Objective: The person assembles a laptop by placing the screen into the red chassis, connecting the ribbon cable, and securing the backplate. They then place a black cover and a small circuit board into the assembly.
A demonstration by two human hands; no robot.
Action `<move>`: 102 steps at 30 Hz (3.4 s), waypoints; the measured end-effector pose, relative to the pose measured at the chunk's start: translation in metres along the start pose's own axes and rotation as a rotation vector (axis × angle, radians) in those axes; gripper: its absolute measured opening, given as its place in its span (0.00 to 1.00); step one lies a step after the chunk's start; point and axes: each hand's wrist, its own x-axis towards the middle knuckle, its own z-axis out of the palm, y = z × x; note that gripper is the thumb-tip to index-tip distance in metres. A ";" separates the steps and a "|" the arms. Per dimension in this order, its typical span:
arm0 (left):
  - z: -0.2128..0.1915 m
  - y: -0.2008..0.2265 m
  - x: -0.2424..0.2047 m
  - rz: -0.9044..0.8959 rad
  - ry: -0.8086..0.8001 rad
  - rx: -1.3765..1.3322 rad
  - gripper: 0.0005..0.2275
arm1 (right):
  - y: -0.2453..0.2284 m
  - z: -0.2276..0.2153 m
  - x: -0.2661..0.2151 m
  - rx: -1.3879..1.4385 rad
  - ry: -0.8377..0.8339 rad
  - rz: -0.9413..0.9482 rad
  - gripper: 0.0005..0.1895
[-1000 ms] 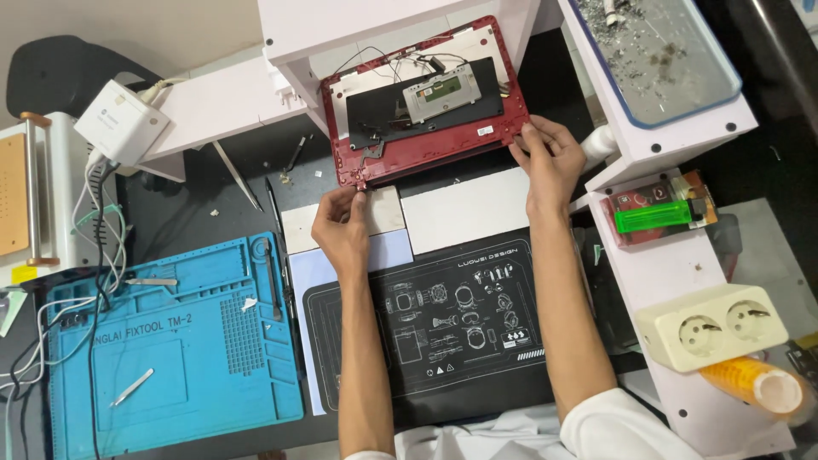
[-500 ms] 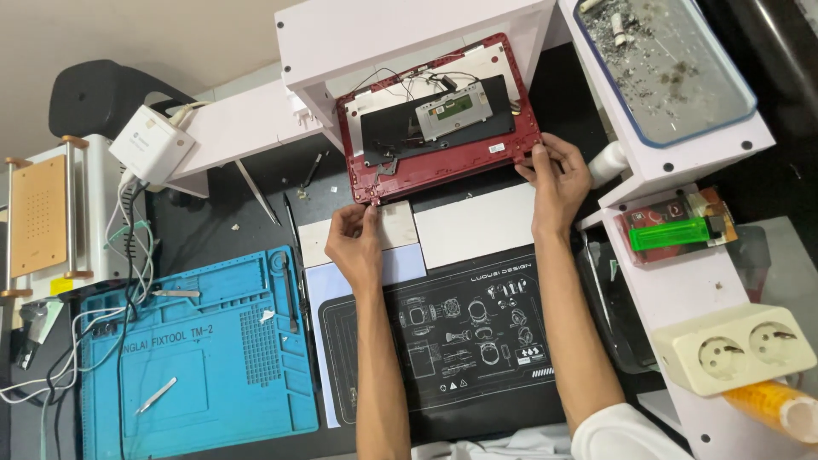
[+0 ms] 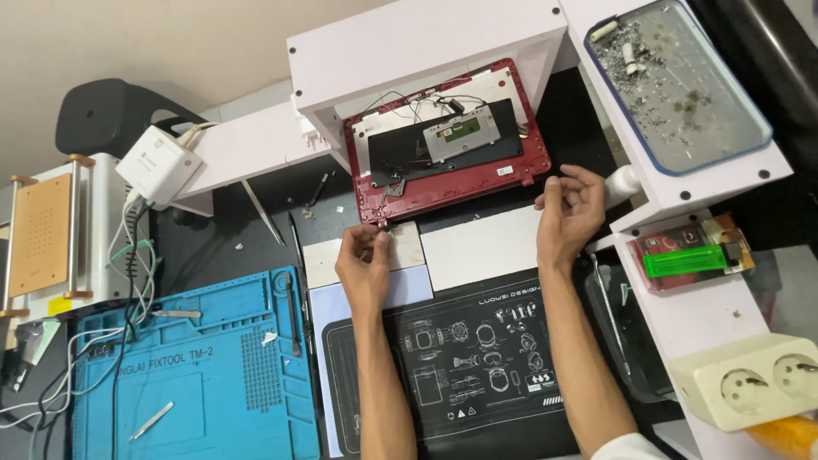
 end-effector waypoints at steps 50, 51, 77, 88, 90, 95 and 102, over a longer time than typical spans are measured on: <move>-0.003 0.010 -0.012 -0.083 -0.540 -0.491 0.08 | -0.016 0.035 -0.041 -0.232 -0.975 0.234 0.17; -0.003 0.010 -0.012 -0.079 -0.541 -0.484 0.08 | -0.016 0.035 -0.040 -0.228 -0.980 0.230 0.17; 0.001 0.002 -0.014 -0.024 -0.531 -0.442 0.08 | -0.016 0.036 -0.040 -0.160 -0.994 0.300 0.17; -0.020 -0.015 -0.002 0.155 -0.037 -0.536 0.07 | -0.025 0.038 -0.039 -0.173 -0.968 0.315 0.11; -0.025 -0.010 0.010 0.152 0.062 -0.540 0.08 | -0.019 0.037 -0.039 -0.040 -0.958 0.303 0.09; -0.039 -0.007 0.020 0.133 0.110 -0.428 0.08 | -0.023 0.037 -0.038 -0.060 -0.939 0.318 0.09; -0.043 0.005 0.035 0.149 0.195 0.063 0.08 | -0.024 0.037 -0.041 -0.076 -0.908 0.339 0.10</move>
